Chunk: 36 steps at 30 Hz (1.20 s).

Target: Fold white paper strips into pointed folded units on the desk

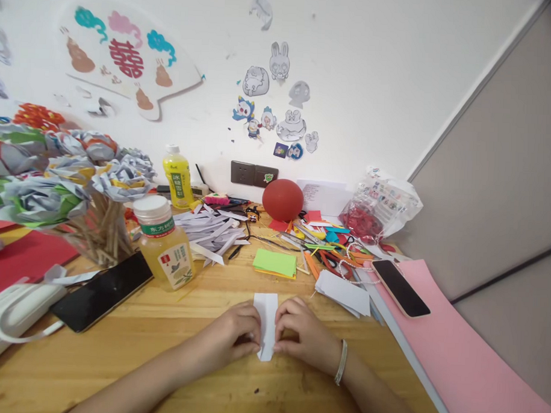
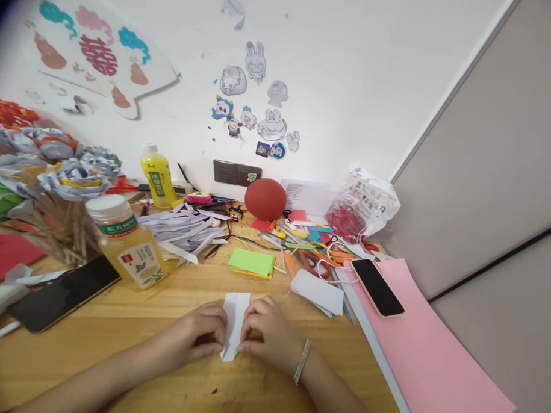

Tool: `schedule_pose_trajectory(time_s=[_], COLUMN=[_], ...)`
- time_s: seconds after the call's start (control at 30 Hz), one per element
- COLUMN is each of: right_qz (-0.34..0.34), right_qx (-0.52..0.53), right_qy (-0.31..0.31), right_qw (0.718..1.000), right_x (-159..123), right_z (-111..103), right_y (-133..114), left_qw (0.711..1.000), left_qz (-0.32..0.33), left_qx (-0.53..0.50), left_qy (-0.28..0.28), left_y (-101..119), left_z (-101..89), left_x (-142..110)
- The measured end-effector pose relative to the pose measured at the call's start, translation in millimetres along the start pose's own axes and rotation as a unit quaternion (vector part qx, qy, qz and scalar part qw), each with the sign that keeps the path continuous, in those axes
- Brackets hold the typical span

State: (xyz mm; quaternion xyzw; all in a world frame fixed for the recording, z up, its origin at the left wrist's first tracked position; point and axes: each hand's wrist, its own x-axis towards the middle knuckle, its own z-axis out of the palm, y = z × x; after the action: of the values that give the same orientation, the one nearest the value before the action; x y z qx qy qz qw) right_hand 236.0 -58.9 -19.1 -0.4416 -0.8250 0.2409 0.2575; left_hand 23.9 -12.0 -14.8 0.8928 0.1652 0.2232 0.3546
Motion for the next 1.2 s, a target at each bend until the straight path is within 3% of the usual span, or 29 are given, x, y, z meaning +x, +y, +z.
schedule_pose_trajectory(time_s=[0.1,0.27,0.93,1.07,1.2], right_qz=[0.021,0.065,0.091,0.049,-0.112], right_qx=[-0.01,-0.019,-0.071,-0.095,-0.11], right_qy=[0.012,0.043,0.099,0.111,0.078], right_qw=[1.0,0.997,0.988,0.988,0.985], right_x=[0,-1,-3,-5,-9], right_z=[3,9,23,19,8], right_y=[-3,-8,-20,-19,-17], left_qw=[0.997,0.986,0.965,0.962,0.962], left_qz=[-0.025,-0.092,-0.165,-0.169,-0.167], left_qx=[0.054,0.114,0.193,0.203,0.203], left_qy=[0.05,0.082,0.068,0.07,0.073], left_y=[-1,8,19,19,18], left_z=[8.8,13.5,22.0,23.5,23.4], left_x=[0,0,5,4,4])
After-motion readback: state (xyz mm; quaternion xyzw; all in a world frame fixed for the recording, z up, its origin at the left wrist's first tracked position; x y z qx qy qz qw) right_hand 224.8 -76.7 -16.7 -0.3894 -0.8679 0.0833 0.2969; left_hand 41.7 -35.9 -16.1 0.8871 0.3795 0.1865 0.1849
